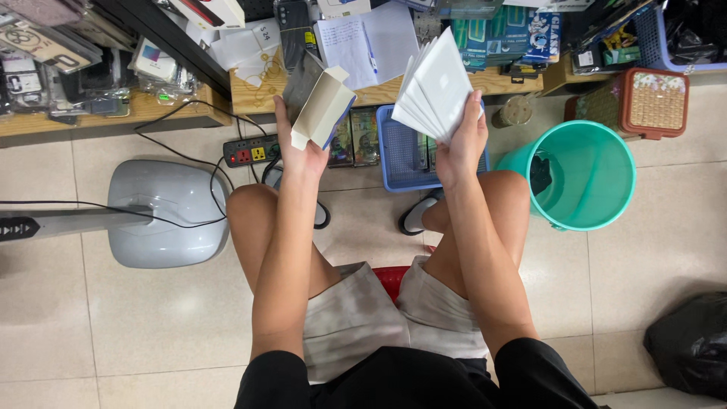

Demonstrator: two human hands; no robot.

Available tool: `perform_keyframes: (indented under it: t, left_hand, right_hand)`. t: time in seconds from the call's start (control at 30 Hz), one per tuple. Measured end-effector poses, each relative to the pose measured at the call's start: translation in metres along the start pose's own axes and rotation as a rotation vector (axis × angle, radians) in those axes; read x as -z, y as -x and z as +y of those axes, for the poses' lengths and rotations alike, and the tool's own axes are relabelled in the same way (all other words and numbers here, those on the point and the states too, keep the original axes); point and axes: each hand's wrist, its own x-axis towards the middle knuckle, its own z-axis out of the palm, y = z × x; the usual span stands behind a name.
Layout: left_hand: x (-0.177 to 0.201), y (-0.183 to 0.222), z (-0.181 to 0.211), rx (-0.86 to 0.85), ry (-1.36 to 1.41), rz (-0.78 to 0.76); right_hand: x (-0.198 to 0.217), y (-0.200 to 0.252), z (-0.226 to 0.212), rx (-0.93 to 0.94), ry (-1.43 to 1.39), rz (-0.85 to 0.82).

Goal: The person wipes a small screen with a cloth, takes screen protectors out of a box, counts them, and places them into a blue basket.

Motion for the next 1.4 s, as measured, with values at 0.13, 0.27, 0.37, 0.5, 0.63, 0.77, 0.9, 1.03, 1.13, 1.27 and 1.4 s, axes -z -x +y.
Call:
perform_keyframes:
  t: [0.13,0.27,0.37,0.5,0.63,0.77,0.9,1.03,1.13,1.27,1.4]
  left_hand:
    - [0.004,-0.001,0.000,0.001,-0.018,-0.006]
    - [-0.001,0.001,0.002,0.063,-0.012,-0.044]
    - [0.021,-0.011,-0.006,0.103,-0.033,-0.042]
    - [-0.024,0.027,-0.005,0.153,-0.174,0.012]
    - [-0.057,0.063,-0.027,0.190,-0.342,-0.005]
    - [-0.061,0.084,-0.051,0.307,-0.948,0.111]
    - [0.085,-0.038,-0.093,0.206,-1.218,0.070]
    - [0.128,-0.085,-0.156,0.296,-1.290,0.036]
    - [0.224,-0.150,-0.216,0.402,-1.251,0.182]
    - [0.343,-0.236,-0.276,0.098,-1.338,0.361]
    - [0.300,-0.232,-0.271,0.074,-1.394,0.332]
  right_hand:
    - [0.001,-0.002,0.001,0.007,-0.002,0.002]
    - [0.002,-0.005,-0.001,-0.012,-0.014,0.021]
    - [0.006,-0.004,-0.003,-0.024,-0.041,0.027]
    - [0.003,-0.005,-0.009,-0.022,-0.118,0.048]
    - [0.004,0.000,-0.035,-0.109,-0.160,0.093]
    - [0.007,-0.006,-0.048,-0.174,-0.244,0.105]
    - [0.008,-0.015,-0.055,-0.168,-0.233,0.142]
    - [0.003,-0.015,-0.064,-0.153,-0.286,0.160]
    - [0.008,-0.016,-0.066,-0.133,-0.260,0.195]
    - [0.006,-0.019,-0.071,-0.164,-0.260,0.248]
    - [0.003,-0.025,-0.072,-0.157,-0.281,0.273]
